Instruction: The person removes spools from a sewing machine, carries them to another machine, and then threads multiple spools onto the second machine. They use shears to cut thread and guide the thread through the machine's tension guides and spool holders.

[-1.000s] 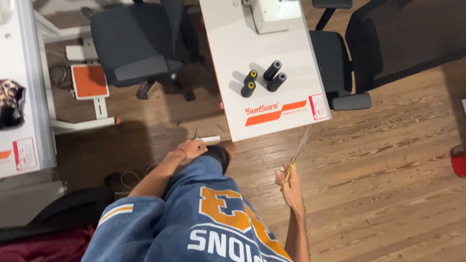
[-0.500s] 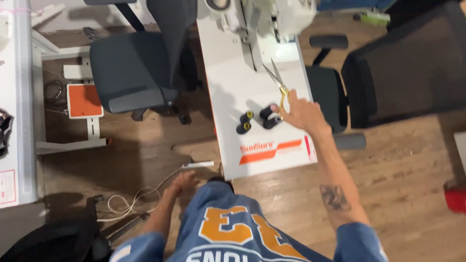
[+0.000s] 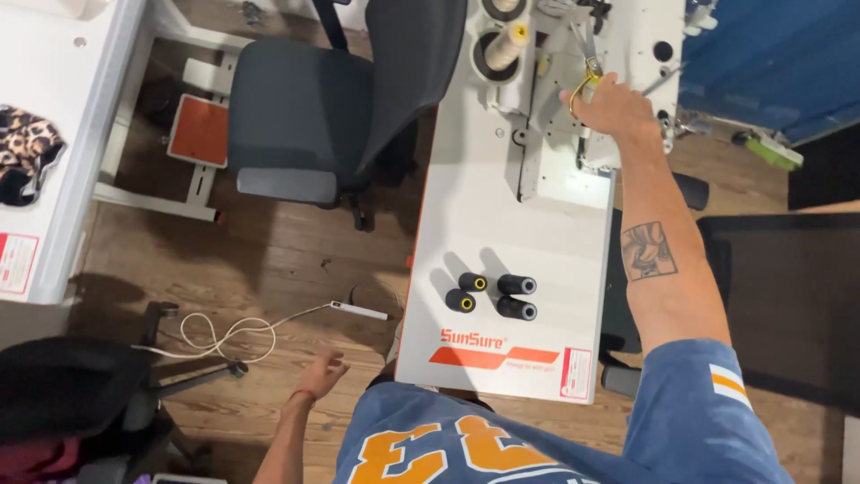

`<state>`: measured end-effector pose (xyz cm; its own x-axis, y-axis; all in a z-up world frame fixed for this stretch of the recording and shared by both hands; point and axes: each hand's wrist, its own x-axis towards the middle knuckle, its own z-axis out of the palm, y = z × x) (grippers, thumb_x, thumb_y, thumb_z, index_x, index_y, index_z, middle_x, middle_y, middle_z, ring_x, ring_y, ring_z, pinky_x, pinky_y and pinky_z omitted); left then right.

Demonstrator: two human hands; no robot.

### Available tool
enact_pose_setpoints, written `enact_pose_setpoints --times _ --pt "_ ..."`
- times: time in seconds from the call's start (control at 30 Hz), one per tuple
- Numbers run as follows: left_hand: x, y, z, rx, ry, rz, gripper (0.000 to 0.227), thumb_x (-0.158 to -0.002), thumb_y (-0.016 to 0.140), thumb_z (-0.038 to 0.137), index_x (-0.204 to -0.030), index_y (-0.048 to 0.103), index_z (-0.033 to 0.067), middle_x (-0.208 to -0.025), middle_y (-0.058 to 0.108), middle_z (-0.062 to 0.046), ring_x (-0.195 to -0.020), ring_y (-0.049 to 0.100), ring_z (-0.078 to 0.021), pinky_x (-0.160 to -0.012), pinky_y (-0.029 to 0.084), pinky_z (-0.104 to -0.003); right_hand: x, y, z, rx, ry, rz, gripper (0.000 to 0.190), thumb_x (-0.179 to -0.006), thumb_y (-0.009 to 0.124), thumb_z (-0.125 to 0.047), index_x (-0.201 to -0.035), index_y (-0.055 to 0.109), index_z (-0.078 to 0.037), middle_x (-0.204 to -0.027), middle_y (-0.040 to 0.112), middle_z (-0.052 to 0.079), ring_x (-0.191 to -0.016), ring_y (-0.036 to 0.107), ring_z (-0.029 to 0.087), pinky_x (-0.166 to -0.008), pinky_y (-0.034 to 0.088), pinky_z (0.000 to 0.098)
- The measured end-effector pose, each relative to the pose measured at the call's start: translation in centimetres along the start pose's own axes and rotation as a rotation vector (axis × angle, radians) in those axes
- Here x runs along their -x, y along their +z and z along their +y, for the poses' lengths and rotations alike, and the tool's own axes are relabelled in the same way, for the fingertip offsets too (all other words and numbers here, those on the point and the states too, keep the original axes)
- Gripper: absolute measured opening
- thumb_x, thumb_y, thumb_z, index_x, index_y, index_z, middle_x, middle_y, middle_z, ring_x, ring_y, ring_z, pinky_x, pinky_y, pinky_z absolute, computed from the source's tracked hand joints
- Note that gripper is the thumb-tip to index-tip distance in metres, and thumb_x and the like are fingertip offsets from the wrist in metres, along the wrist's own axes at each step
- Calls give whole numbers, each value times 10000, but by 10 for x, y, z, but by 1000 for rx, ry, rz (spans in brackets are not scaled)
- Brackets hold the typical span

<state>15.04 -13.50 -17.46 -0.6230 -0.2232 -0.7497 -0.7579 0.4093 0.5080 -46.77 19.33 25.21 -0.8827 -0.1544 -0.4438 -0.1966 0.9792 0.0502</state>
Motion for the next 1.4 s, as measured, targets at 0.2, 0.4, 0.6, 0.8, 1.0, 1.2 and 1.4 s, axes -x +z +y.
enact_pose_setpoints --times 0.2,0.4,0.6,0.8,1.0,1.2,1.4 --pt "12 40 -23 140 -75 41 478 -881 819 419 -1283 773 165 -1112 867 -72 -1057 826 -166 -940 626 -318 -42 -11 -7 -59 -45 9 949 -1160 322 -655 -1666 140 127 -1460 553 386 -1270 570 599 -1020 473 717" --pt "13 64 23 121 -106 -72 490 -902 781 473 -1306 748 198 -1146 872 -73 -1090 818 -193 -936 622 -333 -52 -13 -10 -128 -80 15 710 -1215 457 -497 -1467 348 158 -1128 683 325 -981 684 497 -864 543 628" --pt "-13 51 54 115 -50 -38 491 -908 757 500 -1323 740 240 -1196 848 -34 -1103 808 -168 -955 599 -338 -56 -36 -23 -126 -67 5 1014 -1144 326 -707 -1646 106 146 -1507 501 399 -1357 527 584 -1143 425 719" --pt "-11 20 46 305 -79 25 519 -929 751 434 -1364 728 152 -1253 812 -124 -1120 800 -267 -972 632 -388 -79 -69 -43 -158 5 3 1009 -1157 305 -723 -1634 91 141 -1609 402 378 -1429 464 578 -1147 427 722" --pt "-9 38 3 328 -118 62 500 -903 793 446 -1302 744 148 -1182 842 -137 -1087 822 -227 -958 646 -357 -126 -72 -40 -220 -3 103 988 -1142 408 -736 -1638 189 90 -1592 439 321 -1402 466 558 -1047 451 747" --pt "1 50 1 312 -193 8 502 -898 790 452 -1316 742 178 -1163 866 -100 -1102 816 -210 -925 627 -359 -173 -41 -31 -236 -14 203 881 -1191 558 -638 -1536 316 135 -1344 630 344 -1123 646 557 -810 536 680" --pt "-8 43 12 321 -213 -38 534 -923 743 482 -1383 708 212 -1257 809 -78 -1140 784 -217 -950 605 -382 -112 -41 -48 -318 -52 61 779 -1228 474 -523 -1559 275 153 -1147 697 281 -970 705 421 -999 533 658"
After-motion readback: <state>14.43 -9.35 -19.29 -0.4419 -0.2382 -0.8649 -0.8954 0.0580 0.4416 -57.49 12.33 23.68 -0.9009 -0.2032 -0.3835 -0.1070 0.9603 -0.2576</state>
